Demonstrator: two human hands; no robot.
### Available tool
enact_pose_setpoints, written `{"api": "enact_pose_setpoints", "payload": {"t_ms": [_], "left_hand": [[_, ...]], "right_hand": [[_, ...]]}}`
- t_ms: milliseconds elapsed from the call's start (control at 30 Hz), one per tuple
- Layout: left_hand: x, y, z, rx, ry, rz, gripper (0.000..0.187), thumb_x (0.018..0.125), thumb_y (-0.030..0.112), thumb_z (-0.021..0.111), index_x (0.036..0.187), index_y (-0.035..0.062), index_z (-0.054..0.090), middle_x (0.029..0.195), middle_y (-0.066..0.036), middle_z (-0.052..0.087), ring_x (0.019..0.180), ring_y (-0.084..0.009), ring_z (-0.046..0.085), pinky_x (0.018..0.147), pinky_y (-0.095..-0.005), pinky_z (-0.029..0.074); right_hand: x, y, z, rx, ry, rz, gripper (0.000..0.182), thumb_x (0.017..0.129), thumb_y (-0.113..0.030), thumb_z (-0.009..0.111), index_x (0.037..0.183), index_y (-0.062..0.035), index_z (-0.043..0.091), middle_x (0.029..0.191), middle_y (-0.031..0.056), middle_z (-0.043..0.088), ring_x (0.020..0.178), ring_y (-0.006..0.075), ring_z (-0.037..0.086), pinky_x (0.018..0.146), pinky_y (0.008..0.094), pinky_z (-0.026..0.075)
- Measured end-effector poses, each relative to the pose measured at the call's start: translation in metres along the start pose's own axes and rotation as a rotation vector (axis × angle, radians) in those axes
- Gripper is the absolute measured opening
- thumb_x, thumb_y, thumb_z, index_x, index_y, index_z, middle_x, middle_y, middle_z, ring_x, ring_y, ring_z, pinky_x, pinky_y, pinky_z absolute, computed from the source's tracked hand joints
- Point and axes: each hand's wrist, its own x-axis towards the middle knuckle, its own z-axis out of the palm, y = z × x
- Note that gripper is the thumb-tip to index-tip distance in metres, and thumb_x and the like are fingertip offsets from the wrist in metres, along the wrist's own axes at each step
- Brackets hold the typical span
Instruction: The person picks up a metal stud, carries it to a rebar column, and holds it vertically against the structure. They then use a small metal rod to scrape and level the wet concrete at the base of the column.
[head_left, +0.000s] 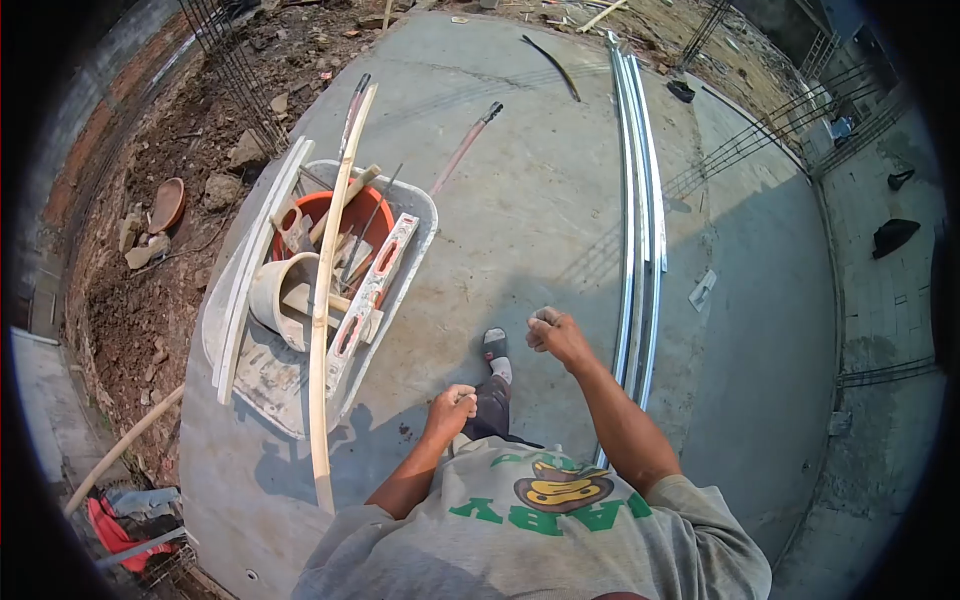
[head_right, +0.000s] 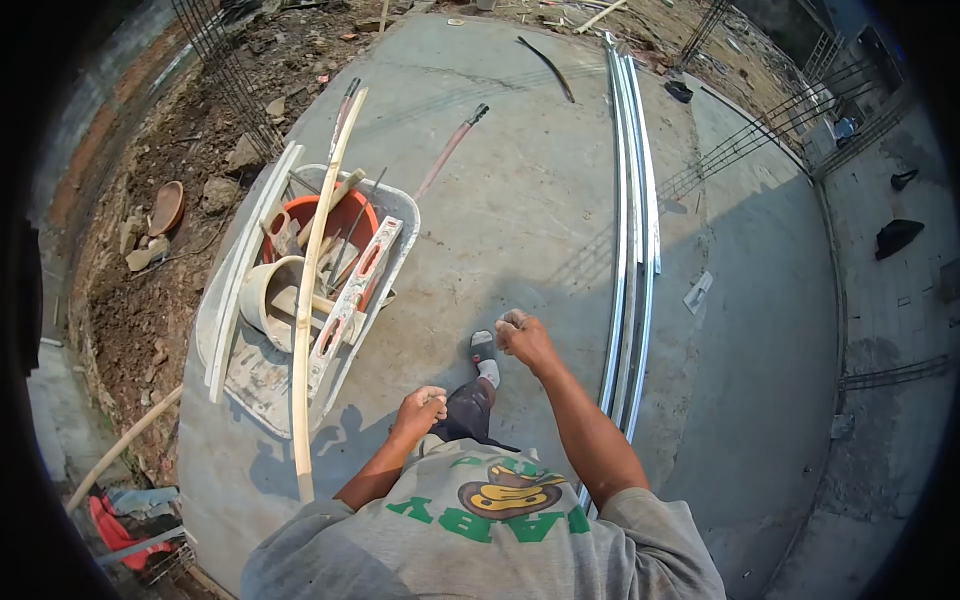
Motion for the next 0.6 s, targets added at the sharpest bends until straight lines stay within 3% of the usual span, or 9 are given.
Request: {"api": "enact_pose_setpoints", "payload": {"t_ms": [67, 133, 233, 300, 433, 533, 600], "left_hand": [[0.043, 0.03, 0.02, 0.007, -0.063, -0.007, 0.03, 0.084, 0.016, 0.059, 0.104, -0.0057, 0.061, 0.082, -0.009, 0.066, 0.073, -0.0142, 0.063, 0.066, -0.0282, 0.05], [0.119, 0.027, 0.039, 0.052, -0.112, 0.011, 0.031, 0.084, 0.018, 0.058, 0.104, -0.0043, 0.061, 0.08, -0.009, 0.066, 0.072, -0.0152, 0.064, 0.067, -0.0295, 0.05], [0.237, 0.114, 0.086, 0.201, -0.148, 0.206, 0.033, 0.084, 0.024, 0.058, 0.106, 0.0002, 0.061, 0.078, -0.01, 0.067, 0.072, -0.0175, 0.064, 0.068, -0.0318, 0.05], [0.266, 0.24, 0.108, 0.236, -0.19, 0.348, 0.033, 0.084, 0.028, 0.058, 0.106, 0.0029, 0.061, 0.079, -0.01, 0.068, 0.074, -0.0198, 0.065, 0.07, -0.0325, 0.05], [0.338, 0.415, 0.138, 0.153, -0.136, 0.618, 0.034, 0.086, 0.027, 0.057, 0.108, 0.0006, 0.06, 0.081, -0.009, 0.067, 0.075, -0.0157, 0.063, 0.07, -0.0296, 0.049], [0.414, 0.476, 0.144, 0.138, -0.103, 0.643, 0.035, 0.086, 0.026, 0.057, 0.108, -0.0008, 0.06, 0.08, -0.008, 0.066, 0.073, -0.0137, 0.062, 0.069, -0.0277, 0.049], [0.456, 0.48, 0.149, 0.2, -0.057, 0.546, 0.034, 0.085, 0.027, 0.057, 0.106, 0.0017, 0.061, 0.08, -0.009, 0.067, 0.074, -0.0173, 0.064, 0.071, -0.0304, 0.049]], "right_hand": [[0.032, 0.002, -0.004, 0.004, -0.096, 0.109, 0.025, 0.09, -0.023, 0.056, 0.099, 0.0, 0.06, 0.08, 0.0092, 0.065, 0.073, 0.0176, 0.063, 0.067, 0.0302, 0.052], [0.057, 0.003, -0.018, -0.143, -0.224, 0.082, 0.025, 0.09, -0.024, 0.057, 0.097, -0.0007, 0.06, 0.079, 0.0078, 0.065, 0.073, 0.0169, 0.063, 0.067, 0.0304, 0.051], [0.09, -0.024, -0.081, -0.323, -0.311, 0.018, 0.025, 0.089, -0.025, 0.057, 0.096, -0.0011, 0.061, 0.078, 0.007, 0.065, 0.072, 0.0163, 0.061, 0.067, 0.0301, 0.05], [0.113, -0.073, -0.134, -0.387, -0.192, -0.01, 0.024, 0.089, -0.023, 0.057, 0.094, -0.0008, 0.061, 0.078, 0.007, 0.064, 0.071, 0.0156, 0.06, 0.066, 0.029, 0.049], [0.182, -0.122, -0.237, 0.046, 0.171, 0.035, 0.027, 0.09, -0.024, 0.055, 0.099, 0.0009, 0.058, 0.079, 0.0095, 0.064, 0.071, 0.0177, 0.062, 0.065, 0.0294, 0.049], [0.242, -0.149, -0.292, 0.23, 0.389, 0.047, 0.027, 0.089, -0.026, 0.056, 0.099, -0.0013, 0.058, 0.078, 0.0094, 0.064, 0.069, 0.0179, 0.063, 0.063, 0.0291, 0.052], [0.286, -0.148, -0.317, 0.265, 0.363, 0.1, 0.027, 0.089, -0.026, 0.056, 0.099, -0.0014, 0.058, 0.078, 0.0093, 0.064, 0.068, 0.0185, 0.063, 0.063, 0.0291, 0.052]]}}
